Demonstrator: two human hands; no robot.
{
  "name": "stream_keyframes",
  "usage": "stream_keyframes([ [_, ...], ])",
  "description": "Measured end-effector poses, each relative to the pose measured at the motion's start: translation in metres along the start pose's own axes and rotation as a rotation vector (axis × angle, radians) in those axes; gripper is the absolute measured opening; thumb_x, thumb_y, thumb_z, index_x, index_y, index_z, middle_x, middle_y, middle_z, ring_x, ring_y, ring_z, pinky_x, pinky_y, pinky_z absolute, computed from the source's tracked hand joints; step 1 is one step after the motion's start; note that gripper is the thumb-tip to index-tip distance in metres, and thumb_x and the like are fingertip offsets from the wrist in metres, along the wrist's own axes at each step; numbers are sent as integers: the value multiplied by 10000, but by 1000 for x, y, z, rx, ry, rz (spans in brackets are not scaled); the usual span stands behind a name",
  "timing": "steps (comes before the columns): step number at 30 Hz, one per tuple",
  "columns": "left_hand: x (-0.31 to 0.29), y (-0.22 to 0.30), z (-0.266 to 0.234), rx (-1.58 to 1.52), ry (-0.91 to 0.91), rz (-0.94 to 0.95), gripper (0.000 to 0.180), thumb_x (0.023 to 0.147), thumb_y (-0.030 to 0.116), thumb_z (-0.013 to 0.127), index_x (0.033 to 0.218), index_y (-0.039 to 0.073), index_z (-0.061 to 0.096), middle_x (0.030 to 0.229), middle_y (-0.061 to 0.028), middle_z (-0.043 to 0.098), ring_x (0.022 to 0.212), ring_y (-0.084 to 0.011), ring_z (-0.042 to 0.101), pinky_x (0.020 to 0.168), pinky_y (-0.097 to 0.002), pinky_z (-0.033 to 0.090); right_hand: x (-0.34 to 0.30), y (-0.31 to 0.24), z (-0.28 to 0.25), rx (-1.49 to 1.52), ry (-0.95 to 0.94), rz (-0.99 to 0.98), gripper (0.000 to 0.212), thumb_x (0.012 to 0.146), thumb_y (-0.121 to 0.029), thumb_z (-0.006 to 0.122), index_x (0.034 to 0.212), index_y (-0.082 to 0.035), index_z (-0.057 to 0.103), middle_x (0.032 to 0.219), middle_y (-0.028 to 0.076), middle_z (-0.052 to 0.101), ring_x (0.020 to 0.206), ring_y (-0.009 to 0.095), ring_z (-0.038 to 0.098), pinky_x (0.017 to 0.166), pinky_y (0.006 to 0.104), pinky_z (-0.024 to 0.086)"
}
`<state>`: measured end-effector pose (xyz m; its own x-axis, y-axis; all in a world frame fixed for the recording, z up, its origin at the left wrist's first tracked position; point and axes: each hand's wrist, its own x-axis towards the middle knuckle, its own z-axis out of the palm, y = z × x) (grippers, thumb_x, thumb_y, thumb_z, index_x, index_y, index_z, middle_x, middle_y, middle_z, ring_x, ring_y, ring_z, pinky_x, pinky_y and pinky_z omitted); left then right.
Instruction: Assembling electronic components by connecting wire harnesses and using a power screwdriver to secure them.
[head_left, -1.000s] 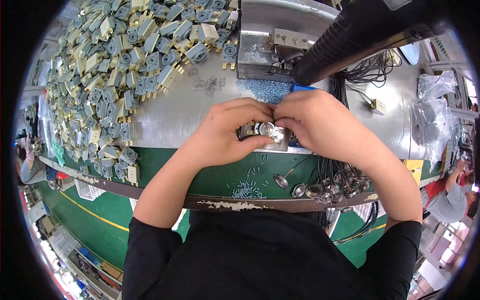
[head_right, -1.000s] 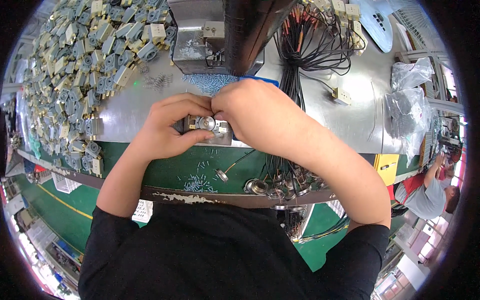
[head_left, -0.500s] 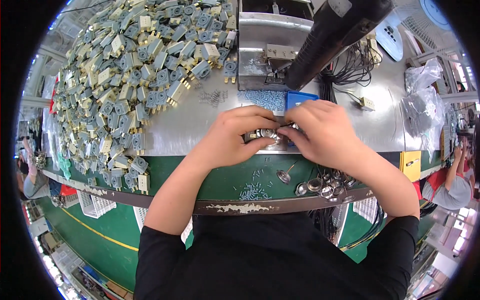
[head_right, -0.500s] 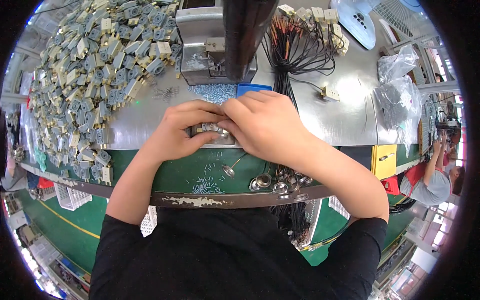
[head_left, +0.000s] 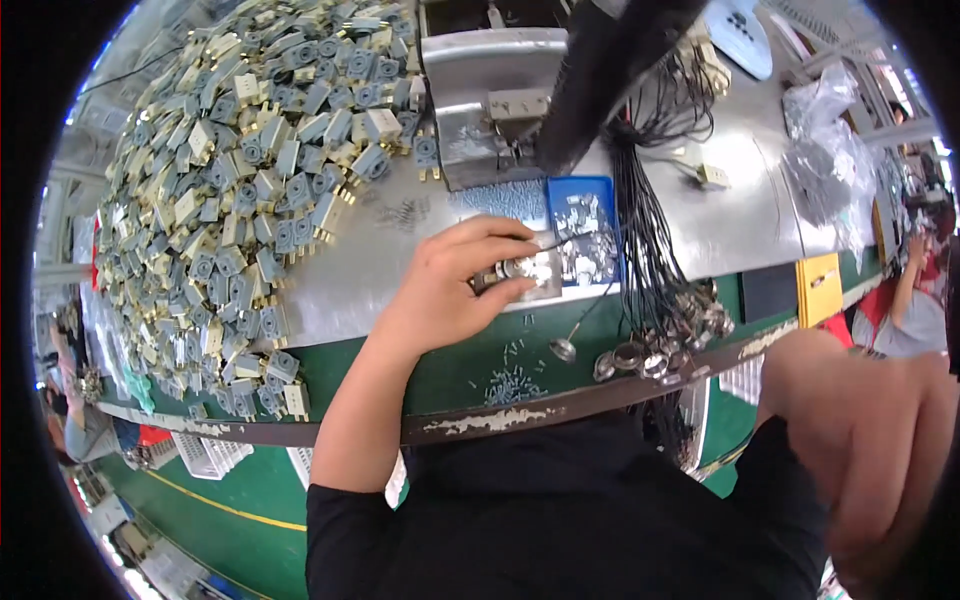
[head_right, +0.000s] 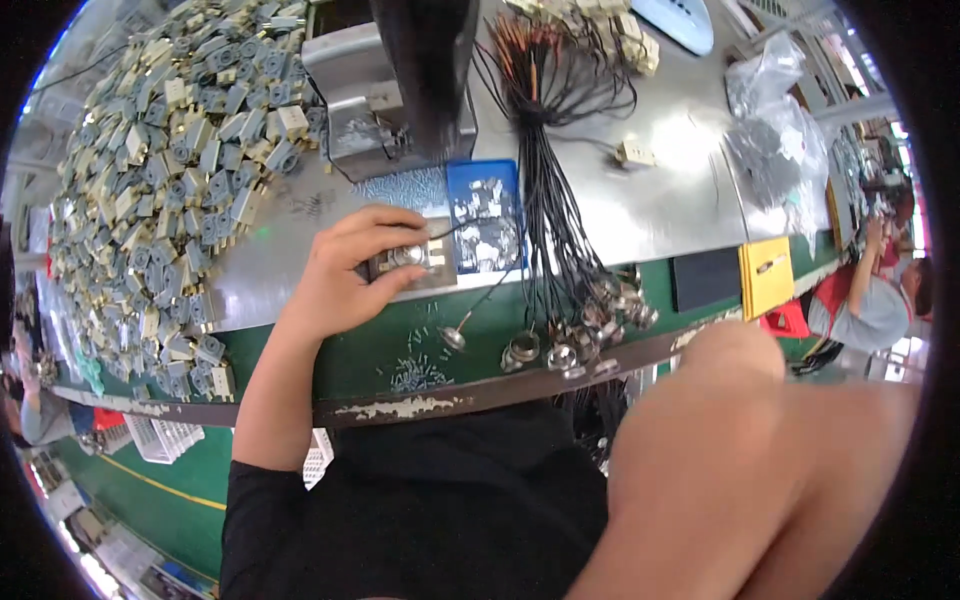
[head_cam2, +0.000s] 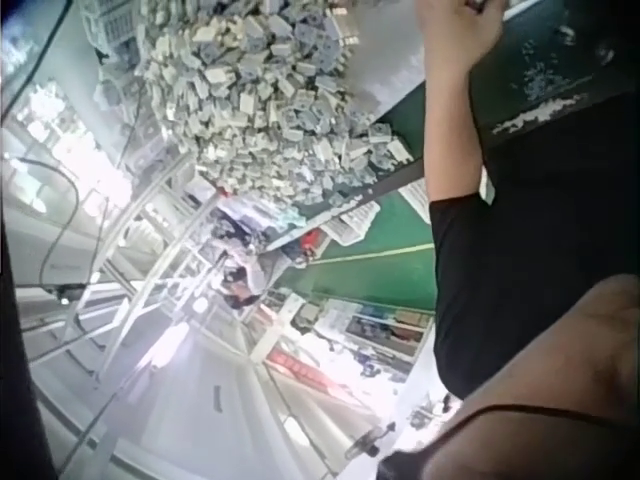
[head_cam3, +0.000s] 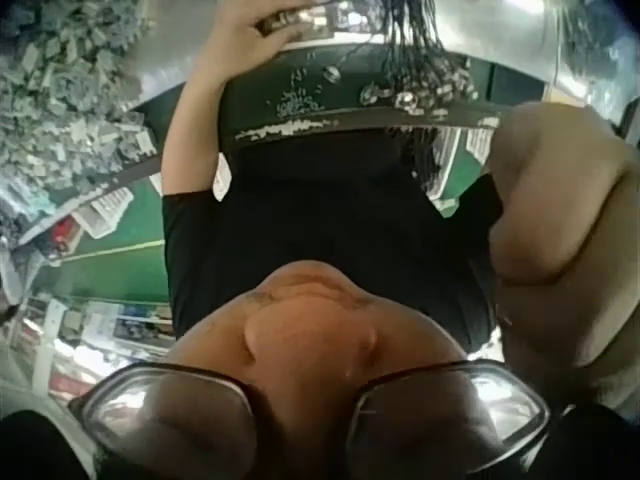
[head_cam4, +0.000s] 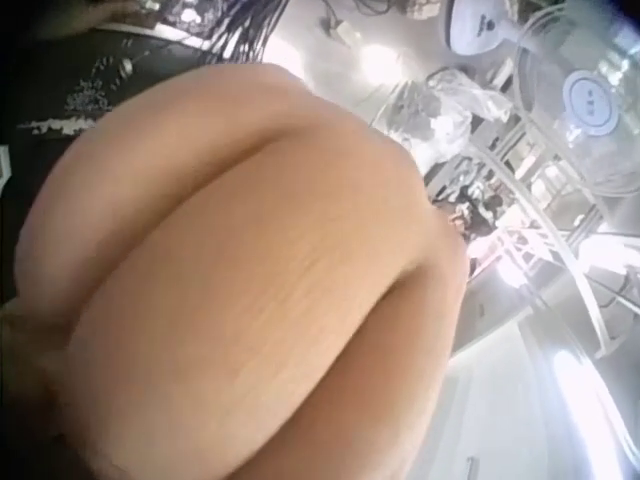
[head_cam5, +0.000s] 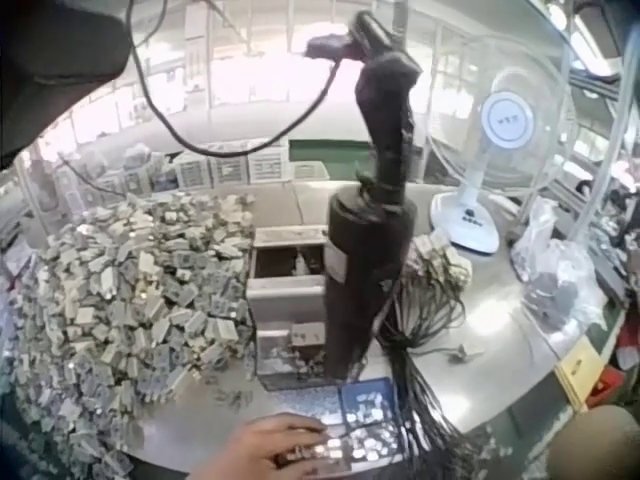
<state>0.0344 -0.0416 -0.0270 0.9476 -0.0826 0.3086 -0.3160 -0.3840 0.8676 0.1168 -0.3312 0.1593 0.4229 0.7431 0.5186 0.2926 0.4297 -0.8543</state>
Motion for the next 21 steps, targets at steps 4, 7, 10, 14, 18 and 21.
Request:
stream_keyframes([
  [4,5,4,0,-7,-30,-7,337,791,50,871,1115,28,777,1197,-126,749,1085,-296,732,909,-378,583,18,3,-11,-57,3,-42,258,987,-368,675,1004,-114,714,1118,18,709,968,176,676,831,339,516],
  [7,6,3,3,-33,-80,-3,320,799,72,865,1104,33,778,1181,-114,752,1062,-298,739,903,-385,593,22,17,-35,-133,92,-158,323,1010,-396,644,1151,-108,680,1279,60,669,1101,196,635,958,346,476],
  [10,-4,0,-3,-4,-53,-6,308,803,87,859,1096,33,779,1170,-114,756,1041,-309,745,888,-392,599,36,103,-26,-325,664,-195,654,1025,-529,602,1483,-74,499,1533,168,522,1294,312,559,1090,435,430],
  [14,-1,-1,-5,-2,-38,1,294,811,102,853,1087,32,780,1160,-115,760,1027,-315,748,870,-396,604,58,133,0,-136,322,58,1049,958,-768,558,1623,-9,271,1486,229,542,1363,374,563,1184,494,393],
  [18,2,-2,-5,7,-36,28,296,811,122,856,1087,44,781,1155,-115,761,1028,-321,745,867,-400,603,83,131,-15,-284,12,273,1121,861,-874,566,1548,-10,372,1199,199,651,1119,342,686,1012,460,539],
  [21,2,-5,-4,5,-26,43,300,811,130,858,1090,55,780,1155,-111,762,1026,-320,745,865,-402,603,92,146,-3,-9,15,291,1124,835,-919,523,1500,-22,389,959,131,637,858,282,676,833,426,556],
])
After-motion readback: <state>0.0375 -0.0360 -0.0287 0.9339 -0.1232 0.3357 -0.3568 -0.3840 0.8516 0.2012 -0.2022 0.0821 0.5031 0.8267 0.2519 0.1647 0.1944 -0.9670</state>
